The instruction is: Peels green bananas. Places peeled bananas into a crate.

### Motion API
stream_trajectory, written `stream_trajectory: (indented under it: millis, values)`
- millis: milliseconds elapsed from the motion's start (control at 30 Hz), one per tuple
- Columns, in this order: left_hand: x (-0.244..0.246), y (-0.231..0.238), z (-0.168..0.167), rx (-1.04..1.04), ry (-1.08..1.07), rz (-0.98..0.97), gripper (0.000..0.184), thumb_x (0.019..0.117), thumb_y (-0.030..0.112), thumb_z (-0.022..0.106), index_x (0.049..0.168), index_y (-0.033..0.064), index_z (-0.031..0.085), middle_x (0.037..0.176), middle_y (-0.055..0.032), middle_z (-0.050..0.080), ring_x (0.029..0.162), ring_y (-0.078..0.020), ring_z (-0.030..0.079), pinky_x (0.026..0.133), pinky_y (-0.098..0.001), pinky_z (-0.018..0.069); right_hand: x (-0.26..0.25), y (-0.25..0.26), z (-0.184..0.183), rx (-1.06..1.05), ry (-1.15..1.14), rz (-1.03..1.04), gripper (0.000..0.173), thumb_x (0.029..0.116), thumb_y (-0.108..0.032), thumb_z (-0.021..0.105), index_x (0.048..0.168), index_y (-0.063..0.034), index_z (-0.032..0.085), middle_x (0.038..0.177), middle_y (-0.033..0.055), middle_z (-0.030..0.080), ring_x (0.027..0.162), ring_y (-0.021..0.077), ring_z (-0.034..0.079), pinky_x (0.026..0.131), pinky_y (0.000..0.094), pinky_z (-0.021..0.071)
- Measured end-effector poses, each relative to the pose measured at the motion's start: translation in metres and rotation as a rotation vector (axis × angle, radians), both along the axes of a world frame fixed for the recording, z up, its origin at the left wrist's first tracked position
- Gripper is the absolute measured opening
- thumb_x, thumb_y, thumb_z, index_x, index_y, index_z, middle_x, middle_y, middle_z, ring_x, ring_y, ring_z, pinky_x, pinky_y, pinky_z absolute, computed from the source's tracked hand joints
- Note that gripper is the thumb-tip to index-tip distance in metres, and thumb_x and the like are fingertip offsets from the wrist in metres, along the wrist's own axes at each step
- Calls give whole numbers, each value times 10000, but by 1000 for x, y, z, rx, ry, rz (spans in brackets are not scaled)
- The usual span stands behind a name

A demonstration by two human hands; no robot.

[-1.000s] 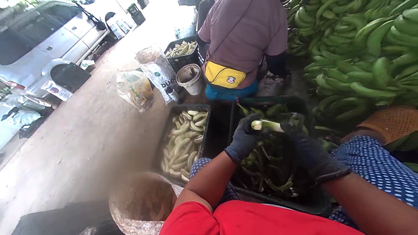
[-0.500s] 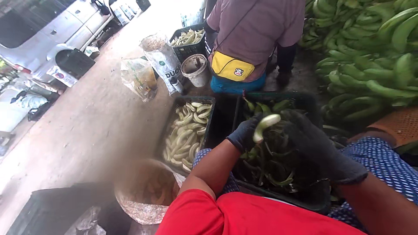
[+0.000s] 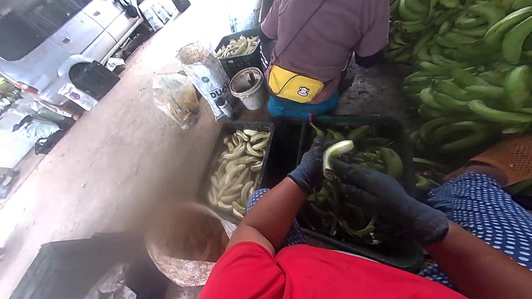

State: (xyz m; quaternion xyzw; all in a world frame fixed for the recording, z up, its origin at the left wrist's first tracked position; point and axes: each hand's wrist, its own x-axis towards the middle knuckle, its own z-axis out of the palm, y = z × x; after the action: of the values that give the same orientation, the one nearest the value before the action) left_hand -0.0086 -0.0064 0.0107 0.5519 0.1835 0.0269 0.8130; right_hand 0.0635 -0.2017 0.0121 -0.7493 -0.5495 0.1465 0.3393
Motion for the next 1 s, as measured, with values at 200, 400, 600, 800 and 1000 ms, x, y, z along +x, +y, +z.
stream_trajectory:
  millis: [200, 400, 600, 800, 1000]
  values:
    - [-3, -13, -1, 45, 40, -54, 898, 985, 752, 39, 1389, 178, 599, 1155, -126, 685, 996, -211, 663, 867, -443, 567, 11, 7, -13, -35, 120, -59, 608, 988, -719, 374, 1531, -457, 451, 1338, 30, 666, 1203, 250, 641, 959, 619, 502]
    - [-1, -3, 1, 112, 42, -12, 900, 992, 738, 32, 1377, 170, 613, 1182, -139, 686, 1016, -221, 667, 881, -455, 567, 5, 1, -5, -31, 149, 25, 628, 999, -689, 396, 1552, -395, 442, 1385, 44, 643, 1229, 245, 636, 991, 613, 499]
    - [-3, -11, 3, 169, 25, -48, 902, 1009, 695, 0, 1359, 141, 620, 1165, -138, 683, 1017, -206, 661, 894, -446, 562, 10, 4, -11, -71, 157, -39, 603, 997, -695, 392, 1549, -455, 421, 1368, 28, 654, 1223, 248, 638, 981, 627, 494]
    - [-4, -14, 5, 340, 72, -64, 657, 1110, 489, 119, 1371, 96, 576, 1131, -132, 684, 974, -187, 667, 838, -399, 570, 4, 10, -16, 74, 47, -138, 557, 1025, -658, 363, 1476, -394, 556, 1158, 70, 710, 1052, 273, 678, 843, 590, 535]
    - [-9, -5, 9, 1078, 112, -265, 586, 874, 194, 784, 1387, 45, 544, 1203, -167, 675, 1071, -250, 666, 926, -509, 558, -1, 5, 13, 304, 745, -334, 465, 1064, -415, 517, 1490, -231, 550, 1264, 10, 690, 1004, 121, 691, 861, 370, 603]
